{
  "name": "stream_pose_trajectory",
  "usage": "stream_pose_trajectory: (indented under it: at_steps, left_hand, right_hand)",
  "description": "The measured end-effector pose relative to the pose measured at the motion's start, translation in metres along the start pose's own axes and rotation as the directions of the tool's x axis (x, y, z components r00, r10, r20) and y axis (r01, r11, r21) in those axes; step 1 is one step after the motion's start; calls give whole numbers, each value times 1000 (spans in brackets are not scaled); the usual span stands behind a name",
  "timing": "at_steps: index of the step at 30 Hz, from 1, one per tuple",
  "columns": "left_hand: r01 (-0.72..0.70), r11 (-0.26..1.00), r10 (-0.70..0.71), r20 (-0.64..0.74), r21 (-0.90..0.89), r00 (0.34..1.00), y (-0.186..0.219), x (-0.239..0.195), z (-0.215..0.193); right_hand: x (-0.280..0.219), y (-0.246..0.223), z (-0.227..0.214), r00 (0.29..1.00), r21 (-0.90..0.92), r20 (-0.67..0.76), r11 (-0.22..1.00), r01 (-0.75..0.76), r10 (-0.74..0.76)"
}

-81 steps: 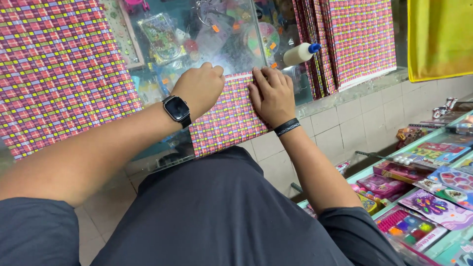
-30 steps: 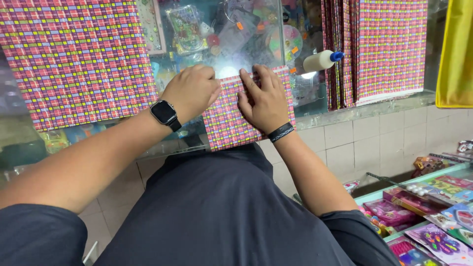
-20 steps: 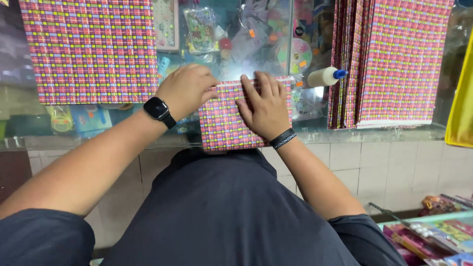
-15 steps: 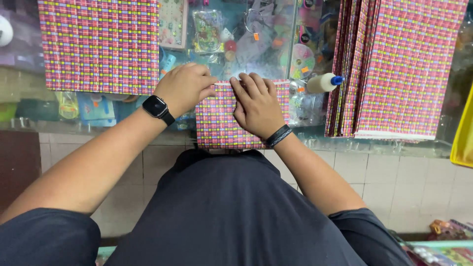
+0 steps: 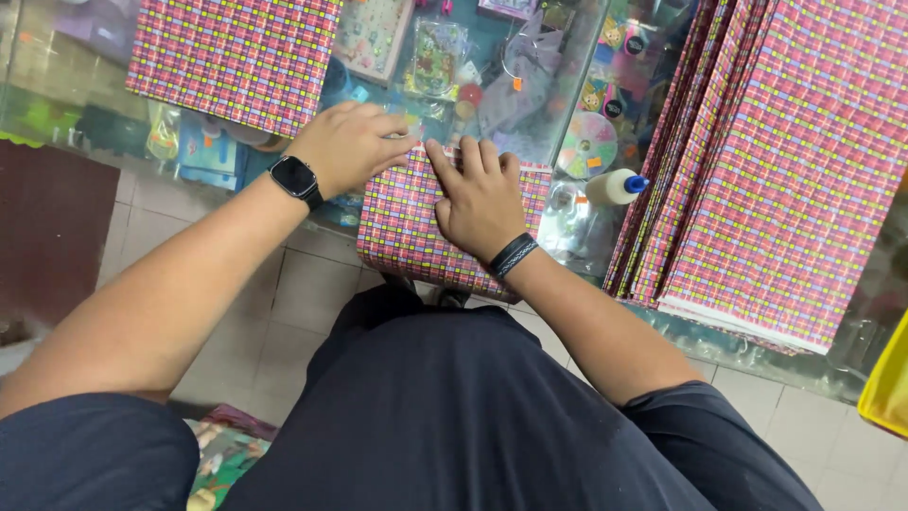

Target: Applying glue to patterned paper and folding it to create paper bags.

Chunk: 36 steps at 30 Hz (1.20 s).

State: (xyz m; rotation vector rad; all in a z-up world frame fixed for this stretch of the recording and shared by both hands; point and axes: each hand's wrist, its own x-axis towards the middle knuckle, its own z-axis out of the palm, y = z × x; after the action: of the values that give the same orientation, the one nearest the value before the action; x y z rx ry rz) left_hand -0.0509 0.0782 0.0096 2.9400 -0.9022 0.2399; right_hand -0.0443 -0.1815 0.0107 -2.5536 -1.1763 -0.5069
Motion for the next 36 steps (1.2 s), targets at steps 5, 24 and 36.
stream_pose_trajectory:
  at_steps: [5, 24, 36]
  left_hand:
    - [-52, 994, 51, 12, 96, 999, -1, -6, -11]
    - [-286, 957, 289, -101, 36, 952, -48, -20, 31]
    - [-545, 838, 524, -235, -29, 819, -67, 11, 55]
  right_hand:
    - [1, -1, -5, 999, -19, 30, 1000, 15, -15]
    - [24, -24, -19, 950, -172, 298, 984, -45, 96]
    - [47, -65, -17, 770, -503, 550, 864, -3, 322]
